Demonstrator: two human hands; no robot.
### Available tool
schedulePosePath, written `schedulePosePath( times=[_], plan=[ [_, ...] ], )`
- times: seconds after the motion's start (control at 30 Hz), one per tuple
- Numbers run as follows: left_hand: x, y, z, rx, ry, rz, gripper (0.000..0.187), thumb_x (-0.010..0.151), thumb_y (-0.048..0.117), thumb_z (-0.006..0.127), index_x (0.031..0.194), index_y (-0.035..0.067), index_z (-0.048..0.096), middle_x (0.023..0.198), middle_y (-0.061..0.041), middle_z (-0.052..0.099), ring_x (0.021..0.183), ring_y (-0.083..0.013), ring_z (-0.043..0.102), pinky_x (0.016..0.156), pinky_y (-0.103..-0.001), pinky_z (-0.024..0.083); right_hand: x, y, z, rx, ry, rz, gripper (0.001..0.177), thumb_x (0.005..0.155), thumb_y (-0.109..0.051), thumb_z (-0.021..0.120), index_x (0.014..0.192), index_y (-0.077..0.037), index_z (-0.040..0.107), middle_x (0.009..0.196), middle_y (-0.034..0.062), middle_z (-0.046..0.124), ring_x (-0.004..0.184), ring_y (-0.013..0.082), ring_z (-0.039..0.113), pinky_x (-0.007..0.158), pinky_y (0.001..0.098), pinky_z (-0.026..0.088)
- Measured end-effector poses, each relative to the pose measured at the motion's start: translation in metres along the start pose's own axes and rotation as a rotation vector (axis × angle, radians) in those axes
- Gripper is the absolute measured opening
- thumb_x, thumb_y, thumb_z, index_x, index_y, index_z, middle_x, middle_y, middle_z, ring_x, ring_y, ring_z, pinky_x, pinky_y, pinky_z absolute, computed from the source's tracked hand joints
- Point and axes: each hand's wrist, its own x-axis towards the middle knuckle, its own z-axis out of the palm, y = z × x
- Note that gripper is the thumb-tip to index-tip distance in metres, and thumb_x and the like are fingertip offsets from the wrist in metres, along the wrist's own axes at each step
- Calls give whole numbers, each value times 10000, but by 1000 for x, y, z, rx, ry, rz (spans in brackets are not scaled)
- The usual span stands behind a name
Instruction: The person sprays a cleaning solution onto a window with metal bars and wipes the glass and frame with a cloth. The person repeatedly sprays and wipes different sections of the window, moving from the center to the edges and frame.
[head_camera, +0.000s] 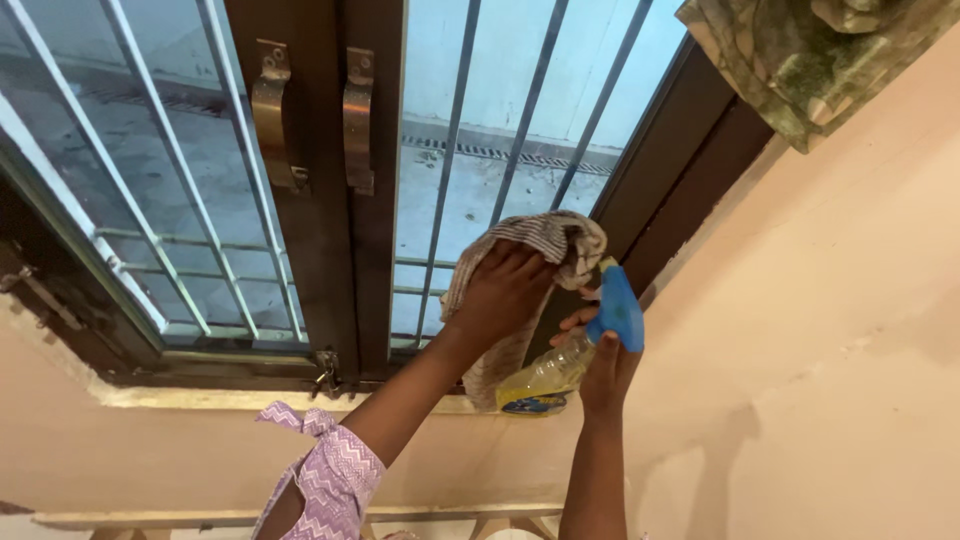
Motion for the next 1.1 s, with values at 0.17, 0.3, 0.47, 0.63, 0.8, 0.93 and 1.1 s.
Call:
schedulePosePath(
  times=[0.17,0.3,0.47,0.63,0.8,0.93,1.1],
  plan=[
    [-30,-15,4,57,192,-189,364,828,198,696,1186,137,727,1217,-100,655,1191,-326,577,1105,-542,347,7,1,15,29,-142,-23,773,997,-578,599,1392,79,504,1108,122,659,817,178,669,687,328,594],
    [-71,-33,-8,-166,458,-350,357,879,111,639,1215,-8,656,1248,-222,642,1174,-418,601,1035,-488,459,19,8,34,67,-317,12,638,1052,-486,589,1339,84,594,943,114,670,813,173,704,714,320,608],
    [-91,-34,-13,-441,506,-430,213,929,67,570,1111,-9,650,1077,-191,676,1008,-385,660,918,-447,521,43,5,72,-178,-468,31,547,1067,-437,562,1224,76,669,828,70,690,742,133,690,670,286,571],
    [-91,-23,-13,-388,523,-456,236,918,97,607,1122,-16,645,1076,-191,671,1009,-395,654,911,-460,509,35,-18,82,-113,-477,65,587,1013,-471,563,1268,54,627,812,61,668,670,137,699,609,289,577],
    [-78,-14,-24,-226,421,-325,251,926,153,618,1129,12,661,1085,-174,671,1021,-374,649,941,-465,488,16,-28,56,-76,-347,1,603,1043,-517,549,1215,51,652,810,72,682,680,146,716,628,276,570],
    [-68,-13,-24,-52,262,-312,264,933,197,627,1135,34,674,1093,-160,671,1031,-357,645,964,-470,471,9,-29,46,-113,-280,20,617,1036,-524,545,1216,58,648,817,70,676,699,148,719,643,270,567],
    [-58,-18,-19,30,230,-345,282,941,252,638,1143,62,689,1102,-143,672,1043,-335,640,993,-476,451,7,-30,37,-166,-189,78,584,1025,-496,558,1152,64,669,815,70,698,674,155,723,633,280,588]
  ],
)
